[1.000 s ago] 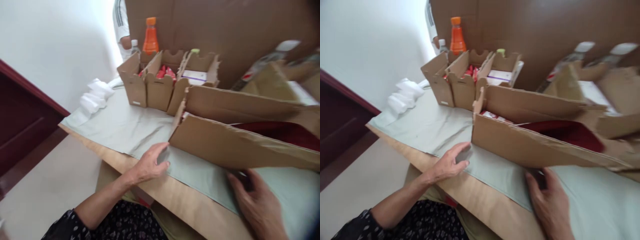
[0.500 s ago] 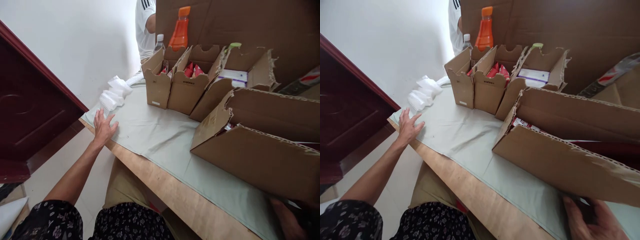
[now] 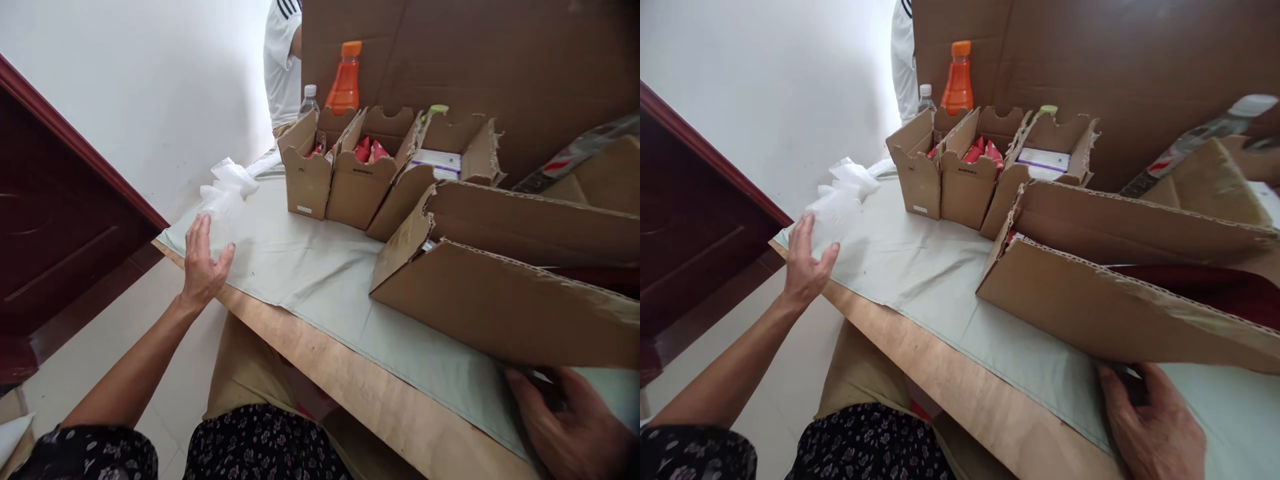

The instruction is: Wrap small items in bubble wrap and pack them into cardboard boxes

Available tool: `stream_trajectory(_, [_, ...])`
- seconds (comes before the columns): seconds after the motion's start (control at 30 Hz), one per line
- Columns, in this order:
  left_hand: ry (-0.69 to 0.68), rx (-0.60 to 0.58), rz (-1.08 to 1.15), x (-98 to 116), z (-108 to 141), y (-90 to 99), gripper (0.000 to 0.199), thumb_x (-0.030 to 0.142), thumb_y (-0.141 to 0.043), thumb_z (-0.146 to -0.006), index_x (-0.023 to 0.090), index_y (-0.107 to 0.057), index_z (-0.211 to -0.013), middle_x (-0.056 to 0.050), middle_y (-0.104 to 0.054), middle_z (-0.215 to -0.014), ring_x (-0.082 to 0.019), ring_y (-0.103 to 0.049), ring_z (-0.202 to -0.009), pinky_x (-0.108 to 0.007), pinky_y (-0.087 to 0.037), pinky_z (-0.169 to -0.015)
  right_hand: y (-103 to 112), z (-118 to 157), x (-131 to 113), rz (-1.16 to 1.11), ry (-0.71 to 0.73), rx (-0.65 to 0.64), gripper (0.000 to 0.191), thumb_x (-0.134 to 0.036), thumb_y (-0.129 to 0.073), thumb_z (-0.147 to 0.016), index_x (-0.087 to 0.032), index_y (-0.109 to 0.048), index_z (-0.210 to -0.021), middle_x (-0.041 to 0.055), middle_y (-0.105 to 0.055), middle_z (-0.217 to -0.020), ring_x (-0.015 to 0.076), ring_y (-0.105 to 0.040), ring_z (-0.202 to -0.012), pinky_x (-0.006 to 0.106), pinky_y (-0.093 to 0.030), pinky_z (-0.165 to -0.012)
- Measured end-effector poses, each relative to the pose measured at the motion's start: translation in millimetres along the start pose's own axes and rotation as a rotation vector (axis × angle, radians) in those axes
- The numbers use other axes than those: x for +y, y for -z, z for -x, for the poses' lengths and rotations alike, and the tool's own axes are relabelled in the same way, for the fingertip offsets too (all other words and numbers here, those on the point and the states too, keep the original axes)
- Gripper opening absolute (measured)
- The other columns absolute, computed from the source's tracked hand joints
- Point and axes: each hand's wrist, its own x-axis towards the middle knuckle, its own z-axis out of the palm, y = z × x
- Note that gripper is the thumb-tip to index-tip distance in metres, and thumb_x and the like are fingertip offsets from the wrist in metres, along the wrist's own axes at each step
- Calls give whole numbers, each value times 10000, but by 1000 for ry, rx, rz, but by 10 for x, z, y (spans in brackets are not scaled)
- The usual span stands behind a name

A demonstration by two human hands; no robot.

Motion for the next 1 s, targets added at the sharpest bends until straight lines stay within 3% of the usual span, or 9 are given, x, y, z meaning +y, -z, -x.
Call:
stream_trajectory(0.13, [203, -48, 462, 706, 347, 254, 696, 407, -685, -949, 222, -462, -1582, -134, -520, -1610, -337, -485, -1507, -510, -430, -1243, 178, 65, -266, -133, -24, -25, 385, -564, -646, -691, -281, -686, -949, 187, -772, -988, 354, -714, -769, 513, -526, -681])
stream_trajectory(0.23, [394, -103, 859, 1167, 537, 277, 618, 377, -710, -938, 221, -557, -1516, -118, -602, -1544, -318, -567, -1442, -482, -467, -1223, 313, 304, -445, -196, 77, 321, 479, -457, -690, -755, -196, -741, -1154, 275, -666, -1363, 441, -695, -1156, 571, -568, -840])
stream_trajectory(0.3, [502, -155, 1042, 1388, 637, 232, 562, 363, -716, -924, 207, -620, -1455, -119, -652, -1488, -315, -595, -1413, -484, -487, -1207, 385, 599, -592, -227, 198, 492, 535, -386, -707, -827, -190, -697, -1324, 265, -617, -1442, 458, -627, -1293, 631, -550, -969])
stream_trajectory(0.5, [620, -518, 1205, 1787, 1030, 52, 535, 362, -732, -931, 221, -651, -1440, -102, -671, -1471, -307, -597, -1411, -454, -490, -1203, 427, 1461, -1268, -361, 702, 116, 919, -352, -797, -867, -275, -315, -1646, 185, -414, -1648, 402, -486, -1470, 617, -504, -1113])
stream_trajectory(0.63, [547, -706, 1194, 1978, 1309, 67, 458, 396, -686, -985, 266, -675, -1424, -58, -647, -1509, -277, -596, -1410, -373, -517, -1164, 428, 1452, -1553, -401, 775, 67, 660, -216, -695, -895, -269, -492, -1521, 135, -628, -1475, 348, -594, -1372, 544, -510, -1092])
stream_trajectory(0.7, [567, -719, 1190, 2025, 1352, 99, 415, 414, -676, -993, 268, -711, -1379, -50, -688, -1456, -253, -655, -1328, -323, -554, -1096, 448, 1391, -1556, -558, 667, 7, 478, -153, -625, -906, -269, -626, -1369, 70, -766, -1220, 267, -729, -1113, 435, -574, -962])
stream_trajectory(0.8, [666, -764, 1112, 1994, 1268, 123, 364, 450, -727, -947, 237, -789, -1235, -57, -809, -1174, -195, -759, -976, -247, -614, -820, 482, 1350, -1445, -869, 293, -228, 246, -307, -655, -948, -242, -731, -1173, 25, -794, -953, 196, -736, -792, 325, -599, -736])
stream_trajectory(0.9, [702, -839, 1018, 1874, 1107, 103, 361, 450, -821, -844, 194, -814, -1099, -54, -811, -942, -150, -710, -730, -219, -569, -632, 484, 1330, -1290, -1140, -80, -330, 369, -510, -679, -934, -217, -720, -1155, 59, -792, -989, 219, -752, -852, 337, -617, -756])
stream_trajectory(1.0, [634, -892, 983, 1751, 999, 41, 411, 396, -817, -822, 187, -762, -1171, -44, -778, -908, -148, -703, -746, -231, -570, -650, 434, 1291, -1138, -1189, -303, -270, 477, -524, -721, -897, -208, -646, -1247, 72, -783, -972, 211, -749, -826, 340, -615, -729])
